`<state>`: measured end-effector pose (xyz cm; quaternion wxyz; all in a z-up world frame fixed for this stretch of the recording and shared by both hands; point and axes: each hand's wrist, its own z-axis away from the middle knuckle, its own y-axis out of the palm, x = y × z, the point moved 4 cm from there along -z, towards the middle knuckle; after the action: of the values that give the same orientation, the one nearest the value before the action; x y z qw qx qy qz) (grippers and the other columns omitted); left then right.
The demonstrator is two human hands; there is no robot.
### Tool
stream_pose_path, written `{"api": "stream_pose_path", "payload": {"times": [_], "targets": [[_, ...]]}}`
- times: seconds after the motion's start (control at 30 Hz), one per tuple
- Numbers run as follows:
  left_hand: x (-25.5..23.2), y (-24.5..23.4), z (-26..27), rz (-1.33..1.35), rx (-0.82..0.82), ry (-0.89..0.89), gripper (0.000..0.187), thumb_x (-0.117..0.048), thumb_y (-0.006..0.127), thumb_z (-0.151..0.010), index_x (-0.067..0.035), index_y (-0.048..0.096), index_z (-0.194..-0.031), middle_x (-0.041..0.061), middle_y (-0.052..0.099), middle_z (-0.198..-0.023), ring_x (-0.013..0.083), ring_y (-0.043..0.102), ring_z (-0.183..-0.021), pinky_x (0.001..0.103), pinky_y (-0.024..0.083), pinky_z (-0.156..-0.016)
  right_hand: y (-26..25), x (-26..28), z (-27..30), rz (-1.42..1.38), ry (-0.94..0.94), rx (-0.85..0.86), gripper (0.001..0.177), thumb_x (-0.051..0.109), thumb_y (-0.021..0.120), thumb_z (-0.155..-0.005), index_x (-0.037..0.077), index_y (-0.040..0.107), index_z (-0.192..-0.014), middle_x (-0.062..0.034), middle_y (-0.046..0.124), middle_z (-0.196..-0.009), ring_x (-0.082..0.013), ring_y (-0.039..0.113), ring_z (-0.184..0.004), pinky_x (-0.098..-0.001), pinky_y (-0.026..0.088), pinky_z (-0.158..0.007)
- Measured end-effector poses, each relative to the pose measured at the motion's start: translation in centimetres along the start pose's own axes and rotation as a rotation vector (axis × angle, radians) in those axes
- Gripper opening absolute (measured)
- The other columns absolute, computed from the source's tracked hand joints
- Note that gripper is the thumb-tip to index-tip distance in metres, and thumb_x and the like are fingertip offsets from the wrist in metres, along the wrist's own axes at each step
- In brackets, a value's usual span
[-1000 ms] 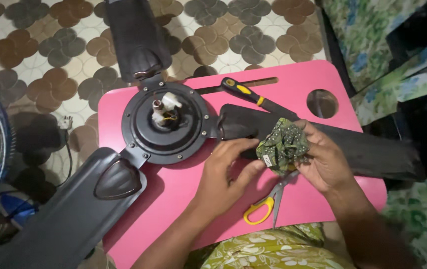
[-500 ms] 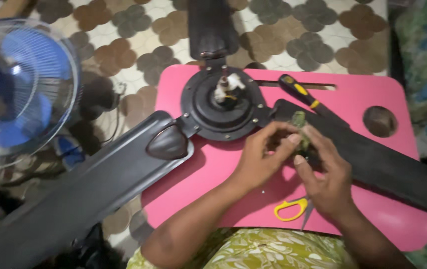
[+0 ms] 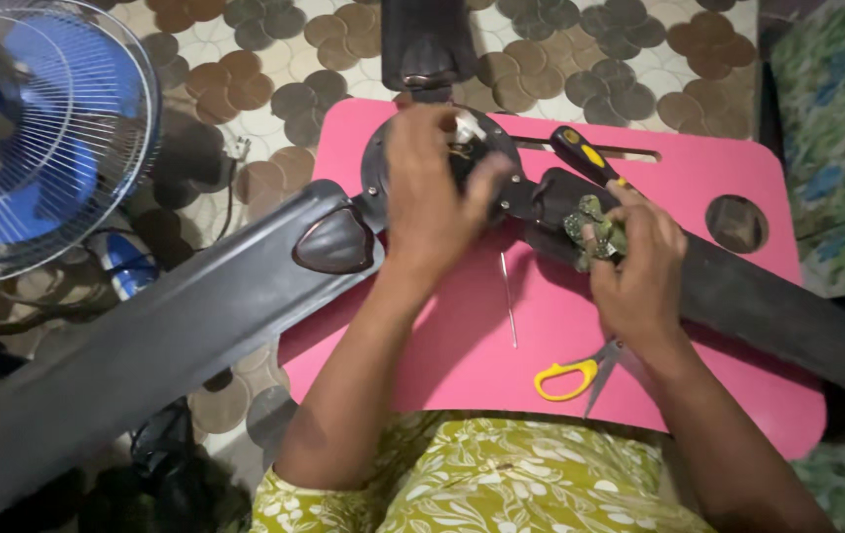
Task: The person uses a small cloth to wipe the central hub and blades of a ceiling fan resting on a pink table. They rotate the fan to access different blades and continue wiping each blade and the hub area.
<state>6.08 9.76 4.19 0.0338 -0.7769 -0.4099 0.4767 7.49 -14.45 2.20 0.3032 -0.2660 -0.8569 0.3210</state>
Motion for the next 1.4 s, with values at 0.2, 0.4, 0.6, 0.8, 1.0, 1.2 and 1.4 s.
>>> {"api": "stream_pose_path", "payload": {"times": [0.2, 0.4, 0.6, 0.8, 1.0, 1.2, 1.4], "targets": [[3.9, 3.5, -1.3, -0.061, 0.069, -0.083, 0.032, -0.031, 0.05, -0.109, -0.007, 0.058, -0.129, 0.01, 0.073, -0.108, 0.0331, 0.066, -0.113, 0.053, 0.033, -0.119, 0.1, -3.0, 2.7, -0.04, 0.161, 0.069, 0.024, 0.014, 0.065, -0.103, -0.003, 0.055, -0.117, -0.0239, 0.067, -0.118, -0.0455, 0.061, -0.11, -0.0568, 0.043, -0.096], [4.6, 6.0, -0.4, 0.016, 0.069, -0.059, 0.03, -0.029, 0.045, -0.109, -0.007, 0.057, -0.126, 0.01, 0.073, -0.103, 0.0313, 0.068, -0.108, 0.053, 0.034, -0.115, -0.7, -4.3, 4.9, -0.014, 0.168, 0.042, 0.025, 0.015, 0.065, -0.104, -0.005, 0.054, -0.115, -0.0262, 0.066, -0.113, -0.0481, 0.06, -0.107, -0.056, 0.044, -0.095], [2.3, 9.6, 0.4, 0.027, 0.045, 0.108, 0.032, -0.03, 0.046, -0.11, -0.005, 0.055, -0.128, 0.016, 0.067, -0.117, 0.0366, 0.063, -0.114, 0.053, 0.033, -0.112, -2.3, -5.0, 5.9, -0.019, 0.185, 0.011, 0.028, 0.014, 0.064, -0.103, -0.007, 0.056, -0.12, -0.0275, 0.066, -0.119, -0.0482, 0.062, -0.112, -0.0556, 0.046, -0.096], [2.6, 12.0, 0.0, 0.066, 0.142, 0.011, 0.031, -0.028, 0.047, -0.108, -0.005, 0.058, -0.126, 0.014, 0.069, -0.11, 0.0332, 0.065, -0.111, 0.052, 0.036, -0.113, -3.4, -6.3, 6.9, -0.069, 0.235, -0.023, 0.028, 0.014, 0.063, -0.106, -0.008, 0.054, -0.121, -0.0293, 0.065, -0.121, -0.0489, 0.062, -0.116, -0.0544, 0.049, -0.098], [1.7, 10.2, -0.3, 0.17, 0.149, 0.082, 0.048, -0.033, 0.059, -0.104, -0.008, 0.052, -0.144, 0.017, 0.062, -0.139, 0.0372, 0.058, -0.127, 0.049, 0.04, -0.112, -3.2, -6.2, 6.2, -0.005, 0.273, 0.007, 0.028, 0.014, 0.064, -0.105, -0.006, 0.056, -0.124, -0.0301, 0.064, -0.118, -0.0509, 0.06, -0.11, -0.0561, 0.047, -0.093], [1.2, 1.7, 5.4, -0.176, 0.289, 0.126, 0.082, -0.039, 0.075, -0.089, -0.006, 0.037, -0.154, 0.021, 0.042, -0.154, 0.0419, 0.034, -0.145, 0.058, 0.022, -0.119, -3.1, -3.2, 4.0, 0.068, 0.147, -0.019, 0.031, 0.009, 0.07, -0.098, 0.0, 0.062, -0.127, -0.0241, 0.062, -0.117, -0.0444, 0.059, -0.112, -0.0521, 0.047, -0.097], [6.1, -14.5, 11.0, -0.596, 0.003, -0.116, 0.067, -0.039, 0.08, -0.091, -0.011, 0.053, -0.145, 0.022, 0.046, -0.148, 0.0459, 0.034, -0.145, 0.061, 0.021, -0.121, 1.8, 4.5, 1.7, -0.189, -0.108, 0.103, 0.041, -0.005, 0.066, -0.083, 0.008, 0.069, -0.121, -0.013, 0.066, -0.115, -0.0311, 0.065, -0.107, -0.0406, 0.054, -0.09]]}}
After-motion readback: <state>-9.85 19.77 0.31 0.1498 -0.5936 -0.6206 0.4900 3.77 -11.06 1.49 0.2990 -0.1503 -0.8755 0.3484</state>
